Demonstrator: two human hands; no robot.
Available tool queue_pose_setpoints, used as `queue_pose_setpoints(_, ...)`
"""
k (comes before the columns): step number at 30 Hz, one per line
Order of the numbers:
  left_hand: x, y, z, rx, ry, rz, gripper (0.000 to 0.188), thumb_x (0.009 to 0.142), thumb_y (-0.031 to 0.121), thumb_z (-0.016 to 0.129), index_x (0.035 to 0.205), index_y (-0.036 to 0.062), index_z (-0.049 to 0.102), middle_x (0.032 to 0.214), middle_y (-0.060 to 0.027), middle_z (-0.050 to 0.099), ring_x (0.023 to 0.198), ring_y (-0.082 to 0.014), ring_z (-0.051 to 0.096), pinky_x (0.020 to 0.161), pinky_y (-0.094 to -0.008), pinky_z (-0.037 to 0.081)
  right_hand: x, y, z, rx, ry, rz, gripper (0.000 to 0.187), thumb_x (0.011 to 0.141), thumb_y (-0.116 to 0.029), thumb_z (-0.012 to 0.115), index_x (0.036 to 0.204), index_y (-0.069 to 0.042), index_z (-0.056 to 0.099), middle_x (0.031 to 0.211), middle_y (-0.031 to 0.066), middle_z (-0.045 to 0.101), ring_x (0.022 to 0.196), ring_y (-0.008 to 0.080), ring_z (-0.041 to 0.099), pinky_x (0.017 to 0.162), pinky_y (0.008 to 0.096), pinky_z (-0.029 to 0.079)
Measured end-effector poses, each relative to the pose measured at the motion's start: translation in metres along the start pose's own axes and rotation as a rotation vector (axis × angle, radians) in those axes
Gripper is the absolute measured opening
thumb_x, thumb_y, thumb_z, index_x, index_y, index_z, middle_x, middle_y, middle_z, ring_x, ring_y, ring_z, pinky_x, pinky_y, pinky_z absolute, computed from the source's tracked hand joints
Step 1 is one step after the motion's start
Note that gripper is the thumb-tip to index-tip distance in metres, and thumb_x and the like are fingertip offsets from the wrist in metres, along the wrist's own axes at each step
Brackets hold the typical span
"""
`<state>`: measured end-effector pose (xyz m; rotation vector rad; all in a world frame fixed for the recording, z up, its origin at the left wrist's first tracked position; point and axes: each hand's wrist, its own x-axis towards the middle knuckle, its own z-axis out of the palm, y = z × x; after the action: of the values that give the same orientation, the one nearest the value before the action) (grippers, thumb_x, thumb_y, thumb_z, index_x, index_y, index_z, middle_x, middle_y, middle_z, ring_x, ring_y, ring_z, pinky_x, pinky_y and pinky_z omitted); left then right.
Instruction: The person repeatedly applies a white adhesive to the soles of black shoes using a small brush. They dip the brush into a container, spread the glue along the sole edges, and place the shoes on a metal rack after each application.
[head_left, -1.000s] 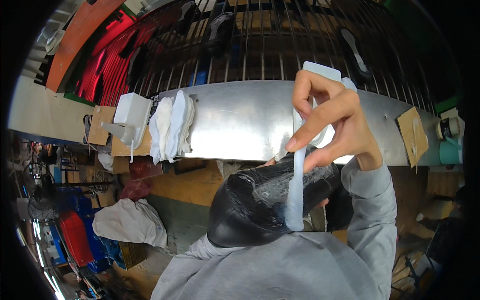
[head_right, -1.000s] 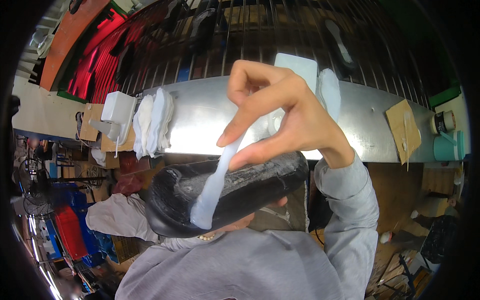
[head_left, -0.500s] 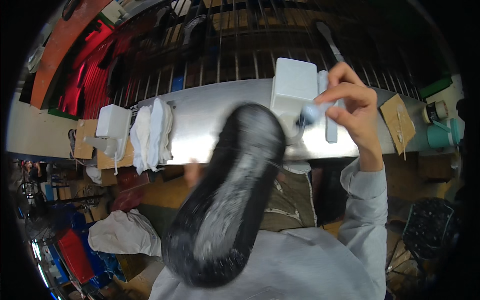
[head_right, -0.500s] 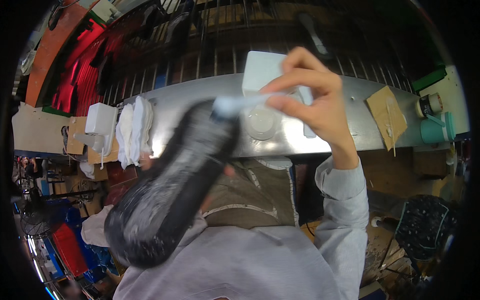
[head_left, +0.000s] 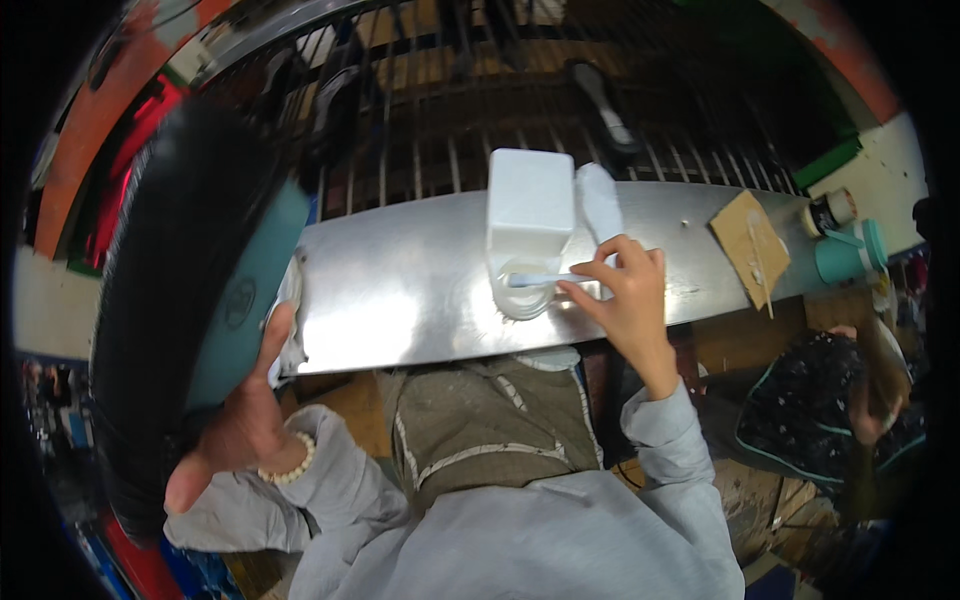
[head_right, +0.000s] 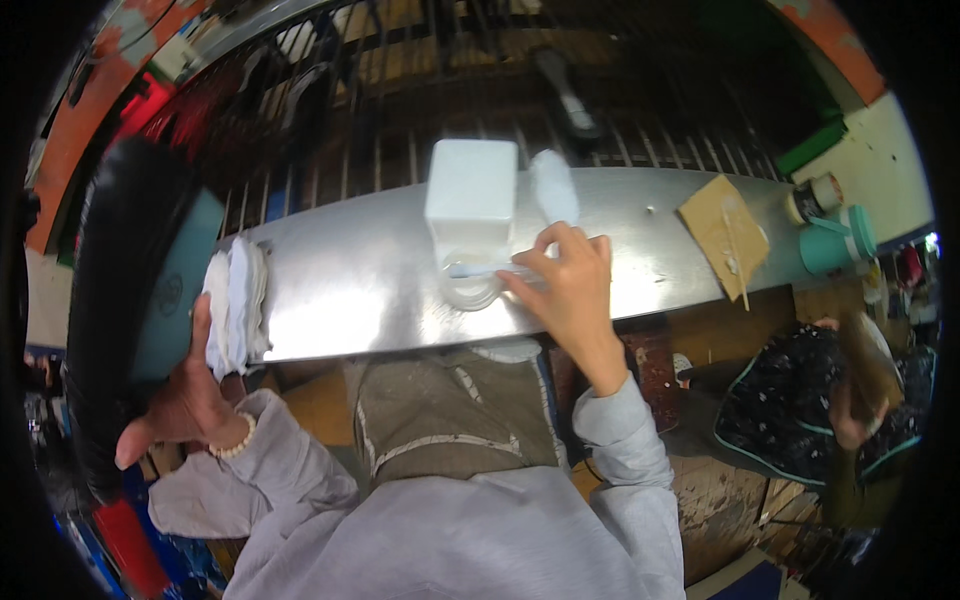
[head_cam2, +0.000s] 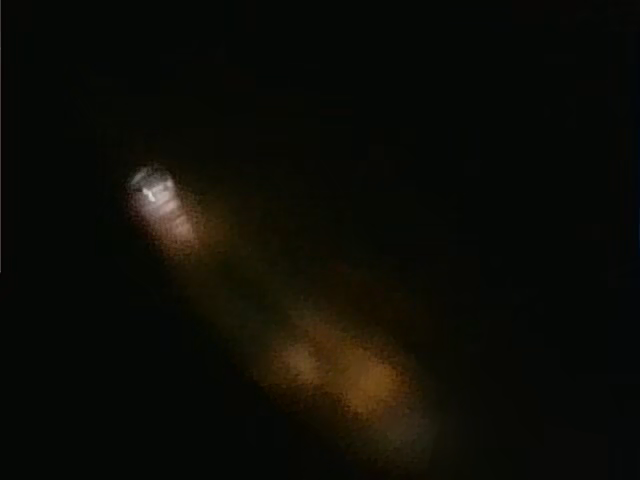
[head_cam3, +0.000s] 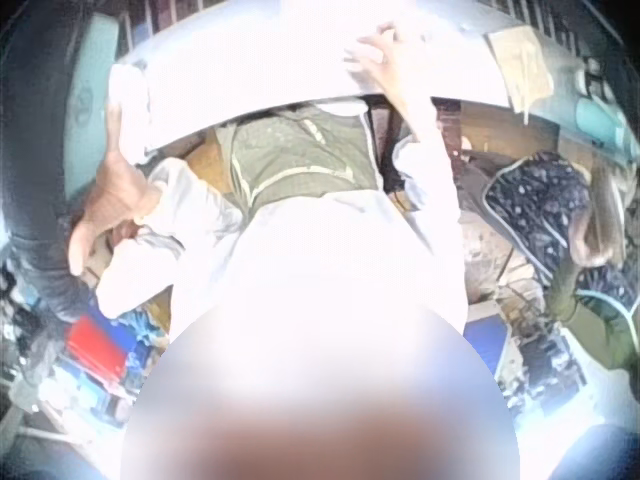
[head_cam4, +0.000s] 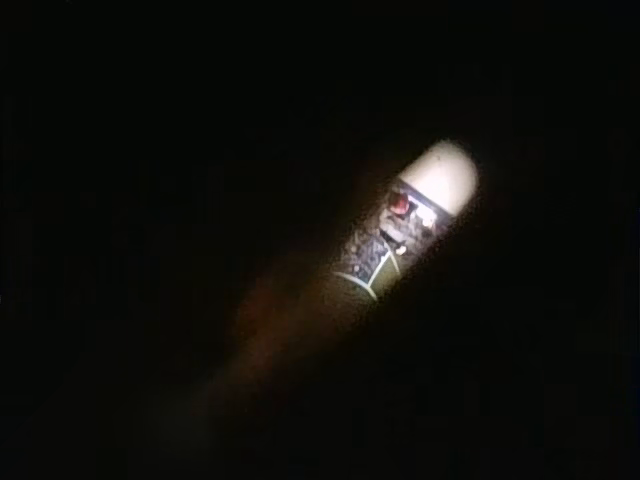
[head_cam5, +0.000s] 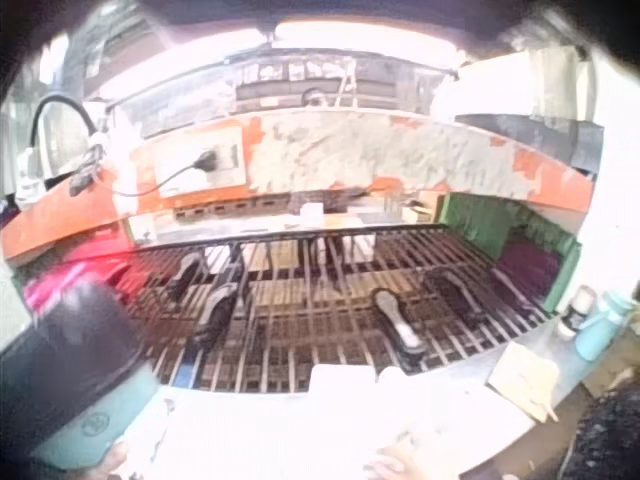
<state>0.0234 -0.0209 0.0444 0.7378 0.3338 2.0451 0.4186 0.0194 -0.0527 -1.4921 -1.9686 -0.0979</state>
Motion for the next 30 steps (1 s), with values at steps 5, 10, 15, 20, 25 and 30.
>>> queue_pose_setpoints(5,-0.007,0.001,-0.026,-0.062,0.077,0.063,0.15,0.034,0.029,0.103,0.158,-0.0024,0.024,0.169,-0.022,0.01,0.155,-0.0434,0.0,0.121,-0.0719,-0.006,-0.009,-0.005,0.002,-0.021,-0.033,-0.022,0.02,0.071,-0.026,0.086,0.08,-0.011,0.076,0.092,0.0028,0.058,0.088,0.0201,0.058,0.079,0.0393,0.036)
queue_pose_setpoints(10,0.036,-0.013,-0.035,-0.183,-0.358,0.115,0.112,0.082,0.089,0.044,0.161,0.0147,0.017,0.165,-0.0126,0.018,0.148,-0.0473,0.011,0.096,-0.0876,0.018,-0.017,-0.001,0.006,-0.002,-0.034,0.048,0.022,0.072,-0.026,0.085,0.079,-0.008,0.073,0.091,0.0047,0.056,0.092,0.0205,0.056,0.081,0.0395,0.036)
queue_pose_setpoints(15,0.046,-0.051,-0.024,0.022,-0.087,0.113,0.113,0.068,0.083,0.06,0.153,0.0147,0.029,0.161,-0.0112,0.027,0.148,-0.0435,0.016,0.103,-0.0795,0.019,-0.015,0.01,0.0,0.121,-0.005,0.074,0.026,0.072,-0.027,0.085,0.077,-0.008,0.069,0.092,0.0054,0.052,0.091,0.0225,0.056,0.077,0.0392,0.042)
queue_pose_setpoints(20,0.045,-0.073,0.0,0.069,-0.074,0.061,0.115,0.066,0.078,0.064,0.153,0.0127,0.029,0.162,-0.0125,0.026,0.148,-0.0437,0.015,0.105,-0.0786,0.017,-0.015,0.023,-0.005,0.148,-0.04,0.138,0.025,0.075,-0.027,0.085,0.078,-0.009,0.069,0.094,0.0037,0.053,0.089,0.0221,0.06,0.074,0.0391,0.048)
queue_pose_setpoints(25,0.042,-0.076,0.008,0.102,-0.076,0.051,0.117,0.063,0.073,0.069,0.154,0.0108,0.029,0.162,-0.0137,0.024,0.149,-0.0439,0.014,0.108,-0.0776,0.015,-0.019,0.02,-0.003,0.149,0.009,0.139,0.024,0.076,-0.025,0.084,0.079,-0.007,0.068,0.096,0.0044,0.053,0.087,0.0226,0.06,0.068,0.0374,0.05)
queue_pose_setpoints(30,0.042,-0.074,0.011,0.126,-0.069,0.04,0.119,0.061,0.068,0.073,0.154,0.0089,0.028,0.163,-0.015,0.023,0.15,-0.0441,0.012,0.11,-0.0767,0.013,-0.019,0.018,-0.004,0.224,0.002,0.203,0.022,0.077,-0.023,0.083,0.081,-0.007,0.069,0.099,0.0062,0.054,0.092,0.0228,0.059,0.076,0.0387,0.048)
